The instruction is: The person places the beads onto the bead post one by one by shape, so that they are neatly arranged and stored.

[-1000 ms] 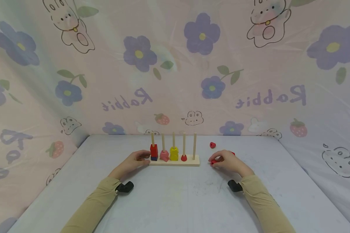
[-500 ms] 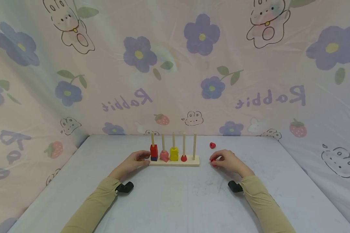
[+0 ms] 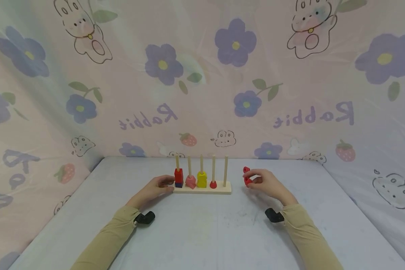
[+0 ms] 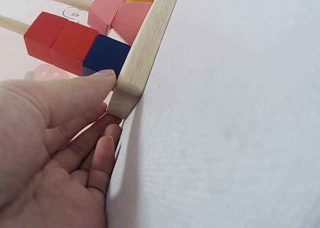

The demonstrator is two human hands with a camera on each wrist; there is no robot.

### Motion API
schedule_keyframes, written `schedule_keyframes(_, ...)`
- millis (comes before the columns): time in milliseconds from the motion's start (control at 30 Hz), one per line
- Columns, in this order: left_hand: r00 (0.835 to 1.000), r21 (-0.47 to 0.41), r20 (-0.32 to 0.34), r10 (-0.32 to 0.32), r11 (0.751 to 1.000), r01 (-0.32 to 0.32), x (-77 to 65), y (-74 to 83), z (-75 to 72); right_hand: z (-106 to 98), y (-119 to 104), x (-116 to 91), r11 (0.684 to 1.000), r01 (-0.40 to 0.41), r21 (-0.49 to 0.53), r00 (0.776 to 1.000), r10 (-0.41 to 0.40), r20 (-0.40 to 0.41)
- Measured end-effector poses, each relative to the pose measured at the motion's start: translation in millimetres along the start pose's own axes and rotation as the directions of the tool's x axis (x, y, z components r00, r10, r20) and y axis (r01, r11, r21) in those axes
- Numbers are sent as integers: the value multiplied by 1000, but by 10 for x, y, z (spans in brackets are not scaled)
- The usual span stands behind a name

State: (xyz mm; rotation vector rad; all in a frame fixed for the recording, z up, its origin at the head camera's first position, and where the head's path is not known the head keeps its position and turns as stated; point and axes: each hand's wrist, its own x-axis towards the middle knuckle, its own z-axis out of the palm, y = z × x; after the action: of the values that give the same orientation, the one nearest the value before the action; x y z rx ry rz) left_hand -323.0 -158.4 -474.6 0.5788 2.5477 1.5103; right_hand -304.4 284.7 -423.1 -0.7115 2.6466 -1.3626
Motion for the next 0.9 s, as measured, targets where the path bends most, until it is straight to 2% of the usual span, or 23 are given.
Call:
schedule_keyframes(133, 1000, 5, -9, -12, 1000, 12, 2, -8, 9, -45, -219, -3, 997, 47, 64, 997, -43, -67)
schedule_keyframes(300, 1000, 10, -18, -17, 1000, 17, -2, -11, 6, -96, -518, 36, 991, 119, 54, 980, -109, -165)
schedule_keyframes(500, 1000, 15, -22, 2, 1000, -2, -5, -13, 9, -62, -778, 201, 975, 221, 17, 944, -210, -255)
schedule_keyframes(667, 1000, 16, -22, 10, 1000, -10, -8, -2, 13, 62, -911, 376, 952, 300, 63, 912, -267, -311)
schedule_keyframes(800, 1000, 11, -19, -17, 1000, 17, -11, 12, 10, 191, -1007, 476, 943, 313, 117, 908, -261, -327)
schedule_keyframes(900, 999, 6, -18, -26, 1000, 26, -9, 19, 3, 281, -1125, 506, 942, 308, 134, 916, -255, -310)
